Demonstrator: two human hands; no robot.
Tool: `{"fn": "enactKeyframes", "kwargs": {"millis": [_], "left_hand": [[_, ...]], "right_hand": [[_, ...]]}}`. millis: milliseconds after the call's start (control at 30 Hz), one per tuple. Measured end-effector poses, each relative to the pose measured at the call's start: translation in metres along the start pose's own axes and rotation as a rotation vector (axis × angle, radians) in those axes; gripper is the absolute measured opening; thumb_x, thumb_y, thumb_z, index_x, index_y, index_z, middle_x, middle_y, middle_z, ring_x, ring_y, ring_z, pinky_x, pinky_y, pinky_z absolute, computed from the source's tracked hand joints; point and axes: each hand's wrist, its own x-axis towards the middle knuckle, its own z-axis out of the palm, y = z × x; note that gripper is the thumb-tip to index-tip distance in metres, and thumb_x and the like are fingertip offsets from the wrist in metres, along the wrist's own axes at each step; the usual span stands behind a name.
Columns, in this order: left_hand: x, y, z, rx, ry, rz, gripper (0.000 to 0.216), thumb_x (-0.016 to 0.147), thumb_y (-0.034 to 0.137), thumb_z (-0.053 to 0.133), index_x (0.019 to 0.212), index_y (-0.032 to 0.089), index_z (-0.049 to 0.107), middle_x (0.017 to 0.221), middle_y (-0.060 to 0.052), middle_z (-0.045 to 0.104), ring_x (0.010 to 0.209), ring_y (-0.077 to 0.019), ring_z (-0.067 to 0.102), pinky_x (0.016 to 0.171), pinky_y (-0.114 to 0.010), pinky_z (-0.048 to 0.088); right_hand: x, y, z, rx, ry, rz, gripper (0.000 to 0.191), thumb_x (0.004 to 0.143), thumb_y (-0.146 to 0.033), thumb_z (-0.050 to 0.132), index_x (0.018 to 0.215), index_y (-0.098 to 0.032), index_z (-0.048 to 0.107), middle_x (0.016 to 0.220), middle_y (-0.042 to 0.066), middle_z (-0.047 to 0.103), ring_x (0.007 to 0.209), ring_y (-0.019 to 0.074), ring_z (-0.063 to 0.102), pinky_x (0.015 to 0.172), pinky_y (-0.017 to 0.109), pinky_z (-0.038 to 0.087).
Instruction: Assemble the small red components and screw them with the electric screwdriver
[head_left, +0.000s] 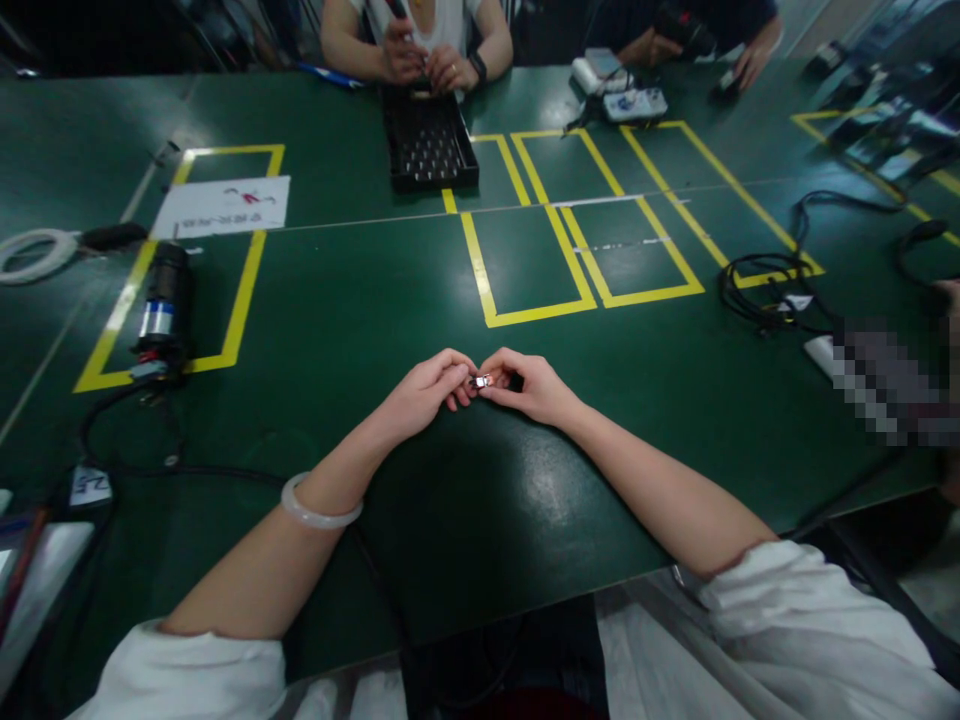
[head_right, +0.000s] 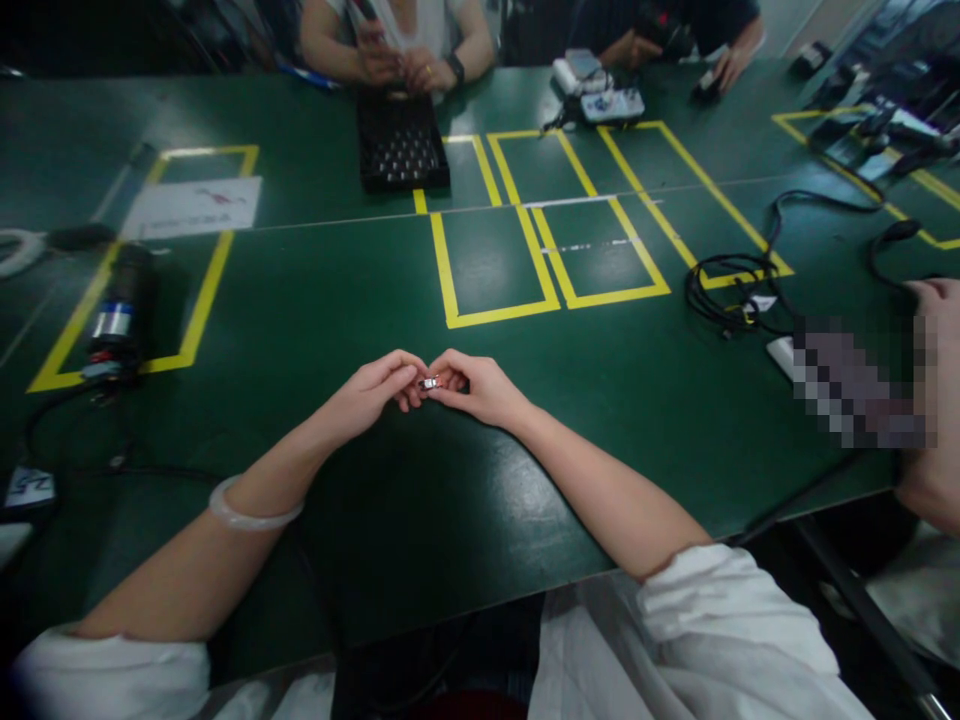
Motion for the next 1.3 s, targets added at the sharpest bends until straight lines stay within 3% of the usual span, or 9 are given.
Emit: {"fn": "enactKeyframes", "kwargs": {"millis": [133,500,800,1000,1300], "left_hand": [[-0.001,0.000,0.001,0.030,-0.033,-0.006,0.034,0.095,0.047,0.053,0.092,0.014,0.062,0.081,-0.006,0.065,0.071,-0.0151,0.061,0.064,-0.028,0.047],[-0.001,0.000,0.003,-0.065,-0.005,-0.016,0.031,0.085,0.042,0.068,0.099,0.016,0.058,0.085,-0.004,0.063,0.079,-0.0155,0.062,0.069,-0.028,0.050],[0.000,-0.006,0.004,-0.055,0.054,0.019,0.030,0.081,0.032,0.073,0.100,0.015,0.057,0.089,-0.003,0.062,0.075,-0.0120,0.059,0.067,-0.025,0.048],[0.000,-0.008,0.003,-0.062,0.052,0.057,0.028,0.080,0.029,0.074,0.096,0.014,0.058,0.093,-0.004,0.062,0.084,-0.0132,0.061,0.074,-0.025,0.048],[0.000,-0.008,0.002,-0.077,0.061,0.051,0.031,0.079,0.030,0.077,0.097,0.014,0.058,0.096,-0.005,0.062,0.087,-0.0140,0.062,0.076,-0.026,0.049]], "right_hand": [[0.000,0.000,-0.001,-0.025,0.019,-0.009,0.015,0.089,-0.029,0.067,0.098,-0.018,0.063,0.080,0.000,0.067,0.068,0.0114,0.059,0.065,0.024,0.048],[0.000,-0.004,0.000,0.042,0.021,0.028,0.018,0.095,-0.035,0.060,0.101,-0.018,0.061,0.083,0.000,0.067,0.070,0.0104,0.060,0.067,0.023,0.047],[0.001,0.003,0.001,0.000,0.050,-0.072,0.011,0.090,-0.027,0.066,0.097,-0.019,0.062,0.086,0.000,0.062,0.068,0.0104,0.056,0.062,0.024,0.046],[0.003,0.003,0.000,-0.036,0.073,-0.067,0.018,0.086,-0.022,0.070,0.101,-0.019,0.061,0.090,0.001,0.066,0.074,0.0123,0.061,0.068,0.026,0.047],[0.003,0.004,-0.001,-0.104,0.071,-0.076,0.013,0.086,-0.021,0.068,0.098,-0.019,0.063,0.092,0.002,0.066,0.078,0.0137,0.062,0.073,0.028,0.048]]}}
